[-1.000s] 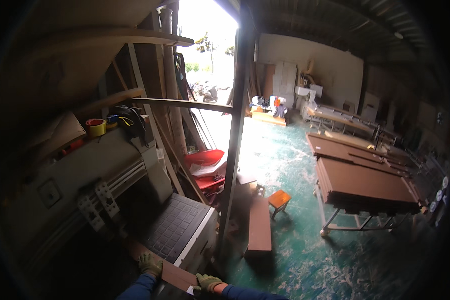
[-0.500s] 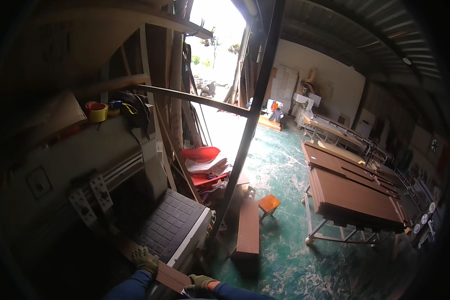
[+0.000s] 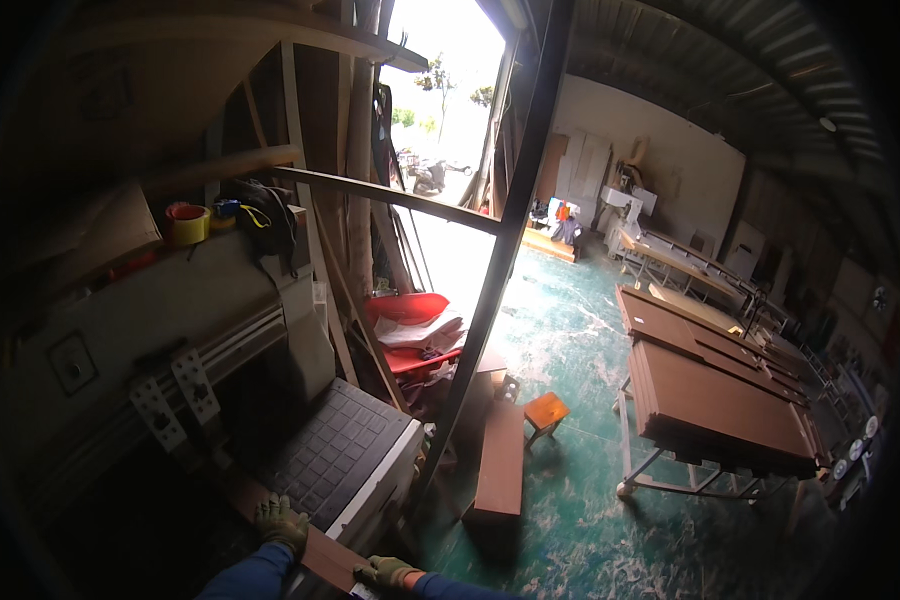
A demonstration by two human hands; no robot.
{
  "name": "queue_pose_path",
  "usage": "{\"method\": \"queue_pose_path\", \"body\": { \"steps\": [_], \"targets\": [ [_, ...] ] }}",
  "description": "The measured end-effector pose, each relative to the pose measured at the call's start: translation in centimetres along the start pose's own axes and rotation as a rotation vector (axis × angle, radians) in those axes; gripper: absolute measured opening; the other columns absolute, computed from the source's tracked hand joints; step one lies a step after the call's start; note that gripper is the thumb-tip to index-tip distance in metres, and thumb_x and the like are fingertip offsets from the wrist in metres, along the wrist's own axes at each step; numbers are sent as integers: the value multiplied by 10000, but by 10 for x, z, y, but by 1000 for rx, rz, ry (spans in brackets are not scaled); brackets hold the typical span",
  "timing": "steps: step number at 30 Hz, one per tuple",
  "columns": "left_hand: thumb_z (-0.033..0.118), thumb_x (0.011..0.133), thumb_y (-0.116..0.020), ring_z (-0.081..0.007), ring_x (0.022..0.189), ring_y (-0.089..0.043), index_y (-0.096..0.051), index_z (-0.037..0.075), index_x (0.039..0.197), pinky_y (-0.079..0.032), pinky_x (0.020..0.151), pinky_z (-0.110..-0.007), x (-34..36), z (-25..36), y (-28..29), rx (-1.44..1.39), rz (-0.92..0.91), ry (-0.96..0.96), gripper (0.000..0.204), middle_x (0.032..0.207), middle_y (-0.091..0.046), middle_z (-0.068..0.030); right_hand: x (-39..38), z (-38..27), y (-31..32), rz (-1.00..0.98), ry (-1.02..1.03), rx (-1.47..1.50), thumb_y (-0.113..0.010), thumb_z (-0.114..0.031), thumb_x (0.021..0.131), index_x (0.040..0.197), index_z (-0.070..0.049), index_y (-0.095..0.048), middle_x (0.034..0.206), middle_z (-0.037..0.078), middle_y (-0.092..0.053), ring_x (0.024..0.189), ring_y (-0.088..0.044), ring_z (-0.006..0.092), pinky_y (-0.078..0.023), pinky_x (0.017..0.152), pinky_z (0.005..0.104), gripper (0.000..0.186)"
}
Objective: The person selects long wooden planks from a stack, carries them to a cutting machine, and cuts them into shorter pieces. The person then stacks the cut pieces and repeats the process with additional planks.
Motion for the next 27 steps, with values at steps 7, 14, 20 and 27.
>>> {"method": "queue_pose_path", "body": {
  "steps": [7, 14, 20, 27],
  "targets": [
    [527, 795, -731, -433, 1246, -574, -666, 7, 1282, -380, 1147, -582, 1, 5, 9, 6, 89, -59, 715, 1350, -638, -250, -18, -27, 15, 10, -48, -39, -535, -689, 999, 1304, -65, -691, 1232, 246, -729, 1212, -672, 425, -513, 1011, 459, 711],
    [535, 794, -728, -435, 1261, -572, -688, 15, 1262, -381, 1155, -586, -1, 3, 7, 19, 93, -58, 701, 1351, -642, -254, -13, -18, 10, 29, -31, -21, -567, -691, 975, 1279, -33, -696, 1256, 263, -712, 1212, -671, 432, -520, 1012, 459, 736],
    [575, 827, -704, -431, 1333, -540, -690, 21, 1296, -334, 1206, -588, 2, -1, 1, 31, -4, -8, 726, 1382, -633, -250, 0, -10, 3, -3, -18, -16, -565, -695, 966, 1262, -57, -728, 1268, 247, -714, 1207, -679, 414, -518, 1008, 458, 722],
    [594, 973, -501, -394, 1579, -266, -431, -12, 1590, -72, 1319, -525, 4, 2, 4, -101, -510, 181, 868, 1673, -352, -256, 13, 4, -4, -18, -28, 11, -558, -679, 977, 1269, -83, -738, 1246, 228, -728, 1205, -681, 403, -510, 1017, 445, 687]
  ]
}}
Point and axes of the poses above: each hand's wrist, its own x-axis towards the middle knuckle, its own y-axis out of the back of the hand, z = x × y, the point moved 8 cm from there along x, towards the middle knuckle
